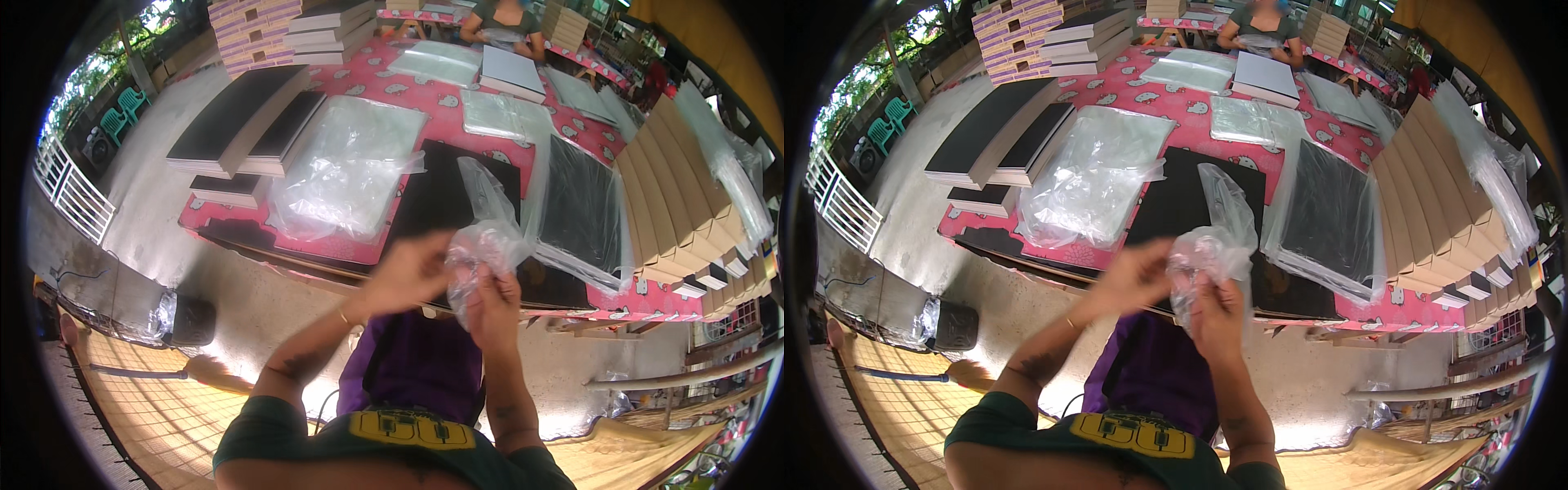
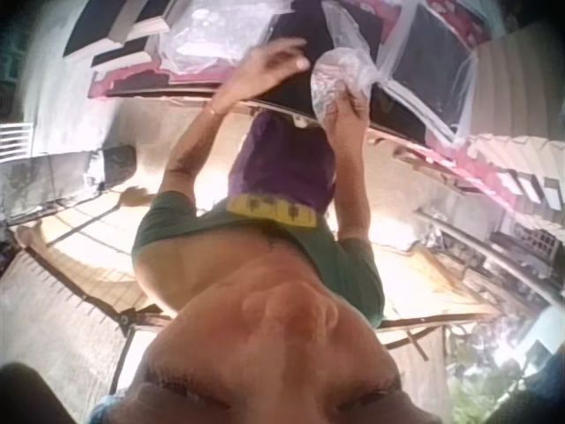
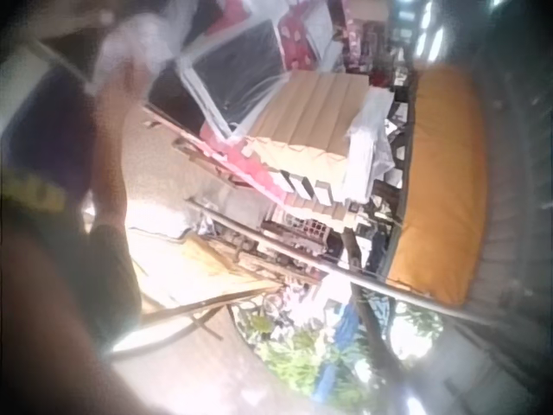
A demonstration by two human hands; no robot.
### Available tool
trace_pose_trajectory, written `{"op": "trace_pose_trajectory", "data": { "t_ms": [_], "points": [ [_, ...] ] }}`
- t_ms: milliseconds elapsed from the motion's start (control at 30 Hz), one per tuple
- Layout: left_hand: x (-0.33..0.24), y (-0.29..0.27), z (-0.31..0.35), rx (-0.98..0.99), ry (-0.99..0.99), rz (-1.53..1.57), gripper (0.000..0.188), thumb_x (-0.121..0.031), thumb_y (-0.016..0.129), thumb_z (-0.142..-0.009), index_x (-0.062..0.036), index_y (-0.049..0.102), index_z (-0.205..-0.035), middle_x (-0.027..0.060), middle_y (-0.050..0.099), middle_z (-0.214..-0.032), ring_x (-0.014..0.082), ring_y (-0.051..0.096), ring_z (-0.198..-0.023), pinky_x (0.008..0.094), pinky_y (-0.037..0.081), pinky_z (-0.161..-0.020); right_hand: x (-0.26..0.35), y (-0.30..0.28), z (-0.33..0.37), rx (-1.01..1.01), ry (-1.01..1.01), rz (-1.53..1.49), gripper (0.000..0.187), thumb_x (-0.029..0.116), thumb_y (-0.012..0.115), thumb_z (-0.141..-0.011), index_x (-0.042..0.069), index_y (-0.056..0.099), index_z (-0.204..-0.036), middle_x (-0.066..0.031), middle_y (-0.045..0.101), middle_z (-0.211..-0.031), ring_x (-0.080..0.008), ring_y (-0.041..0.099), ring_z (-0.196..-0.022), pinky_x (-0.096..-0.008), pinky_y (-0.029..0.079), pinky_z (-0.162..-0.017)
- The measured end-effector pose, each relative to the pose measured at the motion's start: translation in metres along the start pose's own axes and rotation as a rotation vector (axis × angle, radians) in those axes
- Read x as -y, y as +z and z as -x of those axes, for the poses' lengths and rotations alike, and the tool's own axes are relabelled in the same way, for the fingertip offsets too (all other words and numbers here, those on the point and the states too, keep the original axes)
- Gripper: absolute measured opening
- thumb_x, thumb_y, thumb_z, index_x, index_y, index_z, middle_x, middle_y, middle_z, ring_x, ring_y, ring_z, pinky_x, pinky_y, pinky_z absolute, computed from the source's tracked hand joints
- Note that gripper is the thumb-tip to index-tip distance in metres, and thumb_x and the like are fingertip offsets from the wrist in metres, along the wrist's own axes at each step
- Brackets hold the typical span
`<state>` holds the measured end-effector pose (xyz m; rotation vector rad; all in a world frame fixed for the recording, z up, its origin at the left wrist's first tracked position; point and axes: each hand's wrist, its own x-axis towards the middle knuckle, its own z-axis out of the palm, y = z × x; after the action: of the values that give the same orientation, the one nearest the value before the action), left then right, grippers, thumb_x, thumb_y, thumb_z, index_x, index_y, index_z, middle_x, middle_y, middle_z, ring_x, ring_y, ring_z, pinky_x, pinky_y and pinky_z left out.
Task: The person places black and white rectangular boards into plastic sleeves by hand. They repeat this process for several items, stacking the finished packages on a table.
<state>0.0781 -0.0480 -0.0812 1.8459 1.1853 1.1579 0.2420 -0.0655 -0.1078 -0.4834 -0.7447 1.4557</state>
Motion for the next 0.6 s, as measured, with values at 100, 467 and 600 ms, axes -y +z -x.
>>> {"op": "trace_pose_trajectory", "data": {
  "t_ms": [100, 467, 600],
  "points": [
    [0.012, 0.018, 0.014, -0.104, -0.043, 0.242, 0.018, -0.012, 0.062, -0.087, 0.0014, 0.061, -0.1, 0.0132, 0.06, -0.074, 0.0182, 0.051, -0.057, 0.0291, 0.042, -0.053, 0.0, 0.012, -0.001, -0.035, -0.034, 0.244, 0.021, 0.005, 0.06, -0.089, -0.002, 0.059, -0.109, -0.0096, 0.064, -0.102, -0.0155, 0.062, -0.092, -0.0294, 0.05, -0.081],
    [0.008, 0.012, 0.002, -0.396, 0.173, -0.09, 0.012, -0.007, 0.058, -0.09, 0.0035, 0.061, -0.091, 0.0154, 0.062, -0.076, 0.0227, 0.062, -0.062, 0.0306, 0.049, -0.058, 0.001, -0.001, 0.009, 0.015, 0.015, -0.011, 0.04, 0.008, 0.063, -0.087, 0.003, 0.048, -0.124, -0.0036, 0.062, -0.093, -0.0135, 0.061, -0.087, -0.0302, 0.049, -0.079],
    [0.019, 0.006, 0.011, -0.384, 0.209, -0.263, 0.007, -0.005, 0.059, -0.088, 0.0005, 0.06, -0.093, 0.0126, 0.063, -0.076, 0.0221, 0.062, -0.063, 0.0306, 0.048, -0.058, 0.028, -0.021, -0.004, 0.046, 0.168, -0.188, 0.047, 0.005, 0.062, -0.085, 0.007, 0.042, -0.128, -0.0056, 0.059, -0.102, -0.0168, 0.061, -0.091, -0.0342, 0.052, -0.08]
  ]
}}
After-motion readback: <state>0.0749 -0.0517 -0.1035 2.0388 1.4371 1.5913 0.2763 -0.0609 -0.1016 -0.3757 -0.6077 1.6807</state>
